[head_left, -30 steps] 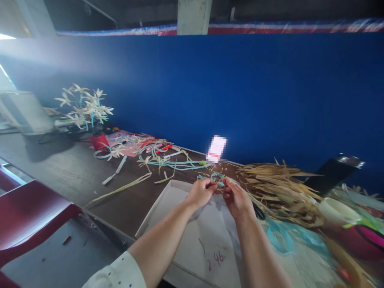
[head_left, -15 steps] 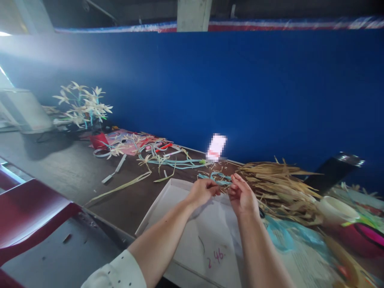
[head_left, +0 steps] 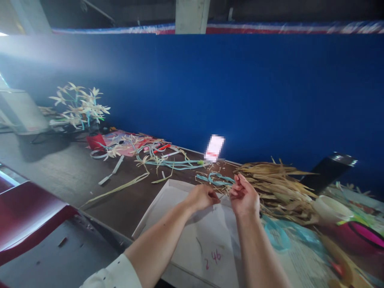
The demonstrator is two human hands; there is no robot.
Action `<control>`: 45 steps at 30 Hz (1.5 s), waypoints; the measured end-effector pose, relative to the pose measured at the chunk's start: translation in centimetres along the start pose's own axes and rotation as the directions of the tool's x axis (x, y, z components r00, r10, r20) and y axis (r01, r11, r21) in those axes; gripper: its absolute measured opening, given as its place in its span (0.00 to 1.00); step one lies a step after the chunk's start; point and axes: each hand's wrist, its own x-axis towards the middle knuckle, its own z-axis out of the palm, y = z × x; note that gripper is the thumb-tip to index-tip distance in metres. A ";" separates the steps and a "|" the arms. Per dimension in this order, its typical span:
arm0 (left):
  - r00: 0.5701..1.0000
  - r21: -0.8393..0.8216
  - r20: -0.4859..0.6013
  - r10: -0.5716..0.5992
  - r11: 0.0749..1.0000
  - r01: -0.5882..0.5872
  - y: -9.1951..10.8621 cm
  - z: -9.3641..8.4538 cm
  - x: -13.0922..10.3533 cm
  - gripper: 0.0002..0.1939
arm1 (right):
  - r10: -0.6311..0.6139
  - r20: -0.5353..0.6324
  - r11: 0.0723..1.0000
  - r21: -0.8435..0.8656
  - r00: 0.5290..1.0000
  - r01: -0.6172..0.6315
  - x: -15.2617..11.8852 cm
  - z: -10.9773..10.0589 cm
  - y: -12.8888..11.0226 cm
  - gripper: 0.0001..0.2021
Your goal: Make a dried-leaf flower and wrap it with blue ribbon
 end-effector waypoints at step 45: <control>0.927 -0.453 -0.371 -0.057 0.882 -0.127 0.5 -0.8 0.9 0.15 | -0.028 0.358 0.666 -0.689 0.933 0.284 -1.3 0.6 2.2 0.20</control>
